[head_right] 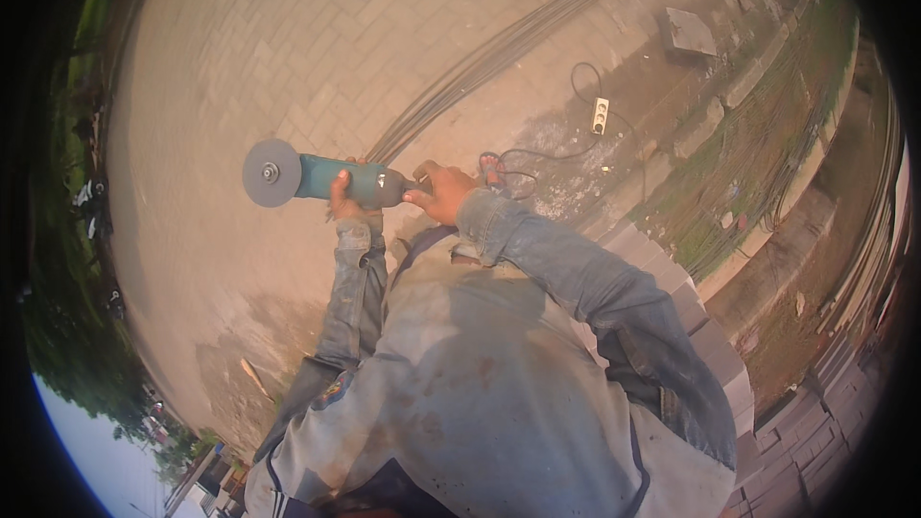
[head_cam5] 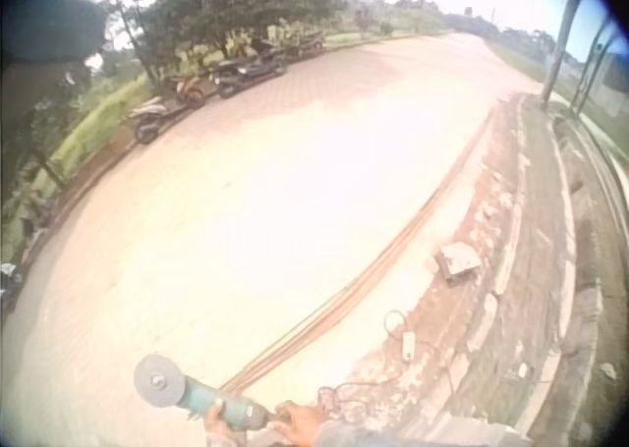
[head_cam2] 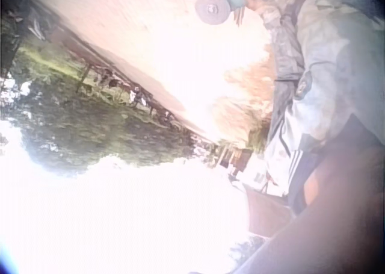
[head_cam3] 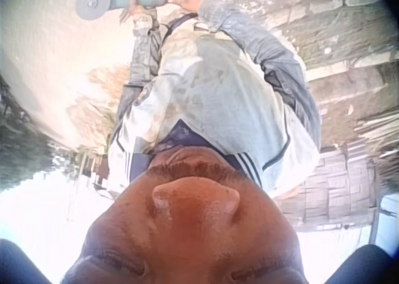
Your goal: The person uses an angle grinder to cut several long metal rods laid on a paved surface. They hold the rods with one hand and operate the grinder with the other, producing sparks as the cuts are made. After cutting, the person gathers the cut pieces and arranges them on the ground.
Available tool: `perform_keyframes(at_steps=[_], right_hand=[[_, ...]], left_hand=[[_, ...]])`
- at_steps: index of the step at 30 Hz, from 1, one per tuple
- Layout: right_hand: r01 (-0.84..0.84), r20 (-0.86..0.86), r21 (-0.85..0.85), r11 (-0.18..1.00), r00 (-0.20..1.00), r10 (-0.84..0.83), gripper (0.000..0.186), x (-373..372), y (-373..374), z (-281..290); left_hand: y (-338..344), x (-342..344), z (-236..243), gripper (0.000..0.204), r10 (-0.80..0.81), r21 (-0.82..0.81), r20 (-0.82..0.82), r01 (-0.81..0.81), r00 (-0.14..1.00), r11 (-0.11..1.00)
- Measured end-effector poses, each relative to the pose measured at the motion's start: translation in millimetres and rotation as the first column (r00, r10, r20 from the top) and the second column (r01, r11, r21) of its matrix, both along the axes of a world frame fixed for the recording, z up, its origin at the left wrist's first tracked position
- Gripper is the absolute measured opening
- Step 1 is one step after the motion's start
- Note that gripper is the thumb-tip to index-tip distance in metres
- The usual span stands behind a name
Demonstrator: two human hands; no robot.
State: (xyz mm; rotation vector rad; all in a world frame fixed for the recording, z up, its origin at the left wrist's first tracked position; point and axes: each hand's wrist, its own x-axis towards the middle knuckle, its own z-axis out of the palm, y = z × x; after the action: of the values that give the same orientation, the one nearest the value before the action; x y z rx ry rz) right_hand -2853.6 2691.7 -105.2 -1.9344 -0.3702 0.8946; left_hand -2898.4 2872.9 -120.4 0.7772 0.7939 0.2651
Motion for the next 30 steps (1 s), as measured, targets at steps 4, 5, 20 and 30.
perform_keyframes(at_steps=[4,5,20,30], right_hand=[[0.081,-0.031,0.035,0.996,0.996,-0.080,0.038,11.9,16.7,1.3],[0.052,-0.105,0.030,0.998,0.993,-0.049,0.040,15.6,19.4,0.3],[0.225,-0.670,0.588,0.777,0.674,0.312,0.062,70.8,41.4,-19.1],[-0.052,0.062,-0.710,0.703,0.989,0.136,0.072,113.2,-17.8,-165.4]], left_hand=[[2.6,11.3,13.2,0.035,0.259,0.157,-0.154,-0.235,0.954,0.959],[5.4,13.8,14.3,0.034,0.323,0.186,-0.190,-0.289,0.927,0.939],[32.3,19.9,1.8,0.068,-0.618,0.127,-0.088,0.624,0.781,0.771],[92.2,-226.7,-183.8,0.034,-0.233,0.177,-0.545,0.382,0.806,0.907]])
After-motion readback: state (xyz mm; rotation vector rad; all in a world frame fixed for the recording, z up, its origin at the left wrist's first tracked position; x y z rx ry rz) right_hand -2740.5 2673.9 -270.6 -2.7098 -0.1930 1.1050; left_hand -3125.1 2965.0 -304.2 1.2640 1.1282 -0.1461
